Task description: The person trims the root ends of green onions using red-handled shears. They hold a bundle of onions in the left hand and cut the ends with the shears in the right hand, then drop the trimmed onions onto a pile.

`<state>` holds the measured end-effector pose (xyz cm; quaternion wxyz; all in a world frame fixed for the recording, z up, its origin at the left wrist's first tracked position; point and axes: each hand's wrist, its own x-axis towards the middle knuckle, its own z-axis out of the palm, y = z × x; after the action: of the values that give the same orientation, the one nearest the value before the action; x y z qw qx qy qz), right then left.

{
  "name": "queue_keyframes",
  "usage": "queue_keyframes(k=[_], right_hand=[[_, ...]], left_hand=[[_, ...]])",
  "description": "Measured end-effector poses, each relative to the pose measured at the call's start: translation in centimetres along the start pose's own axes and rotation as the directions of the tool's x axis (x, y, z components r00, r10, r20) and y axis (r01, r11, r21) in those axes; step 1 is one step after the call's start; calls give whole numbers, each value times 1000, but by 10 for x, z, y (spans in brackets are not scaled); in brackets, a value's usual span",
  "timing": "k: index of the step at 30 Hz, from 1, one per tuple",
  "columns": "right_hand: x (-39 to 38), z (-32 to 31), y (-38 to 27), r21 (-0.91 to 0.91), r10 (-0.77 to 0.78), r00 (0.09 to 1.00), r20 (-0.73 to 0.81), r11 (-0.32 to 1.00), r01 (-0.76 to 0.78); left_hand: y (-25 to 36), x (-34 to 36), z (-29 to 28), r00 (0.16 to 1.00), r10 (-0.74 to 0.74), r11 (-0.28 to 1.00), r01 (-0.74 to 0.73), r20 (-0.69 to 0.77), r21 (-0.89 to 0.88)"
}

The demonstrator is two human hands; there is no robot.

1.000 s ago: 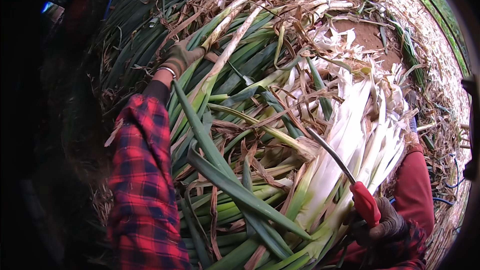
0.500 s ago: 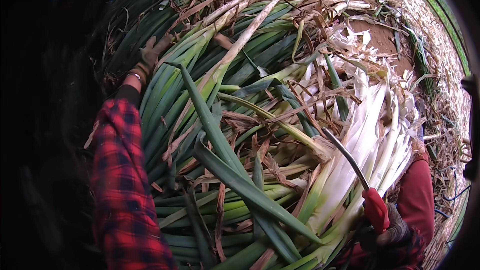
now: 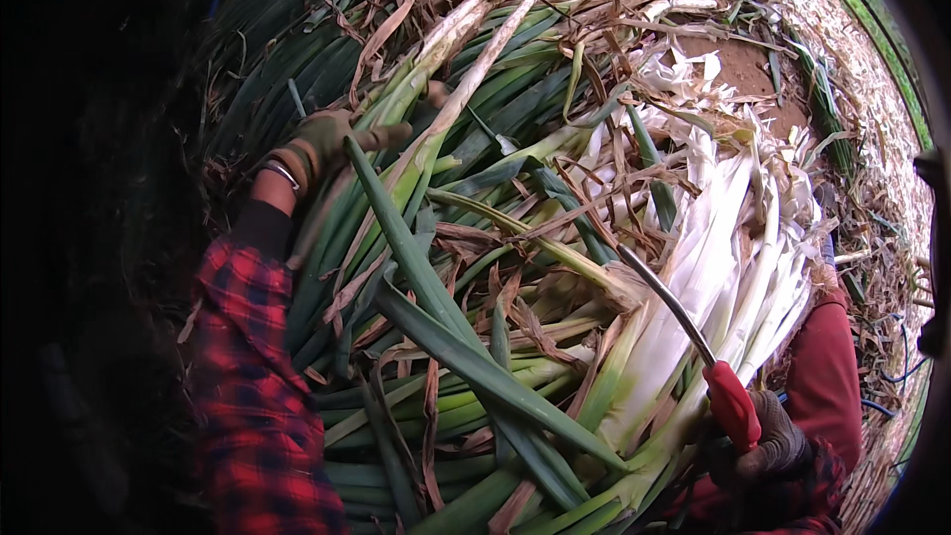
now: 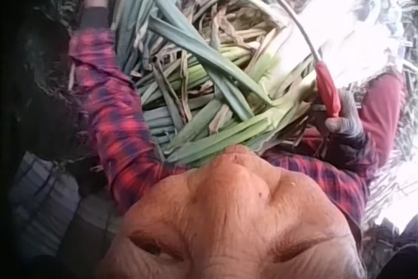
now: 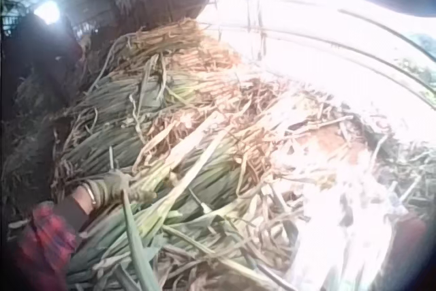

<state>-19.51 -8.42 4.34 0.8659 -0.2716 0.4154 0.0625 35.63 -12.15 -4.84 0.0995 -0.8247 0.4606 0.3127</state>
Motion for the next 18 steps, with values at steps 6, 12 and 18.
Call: queue_keyframes(k=[6,12,18], right_hand=[[-5,-10,13,-38,-25,997,80,999,28],[-14,-13,18,-39,-118,990,84,992,122],[-18,-10,34,15,-263,955,140,965,264]], left_hand=[[45,-28,53,976,-154,977,174,-156,125],[24,9,54,986,-166,983,165,17,80],[21,-89,-18,969,-217,963,232,-114,138]])
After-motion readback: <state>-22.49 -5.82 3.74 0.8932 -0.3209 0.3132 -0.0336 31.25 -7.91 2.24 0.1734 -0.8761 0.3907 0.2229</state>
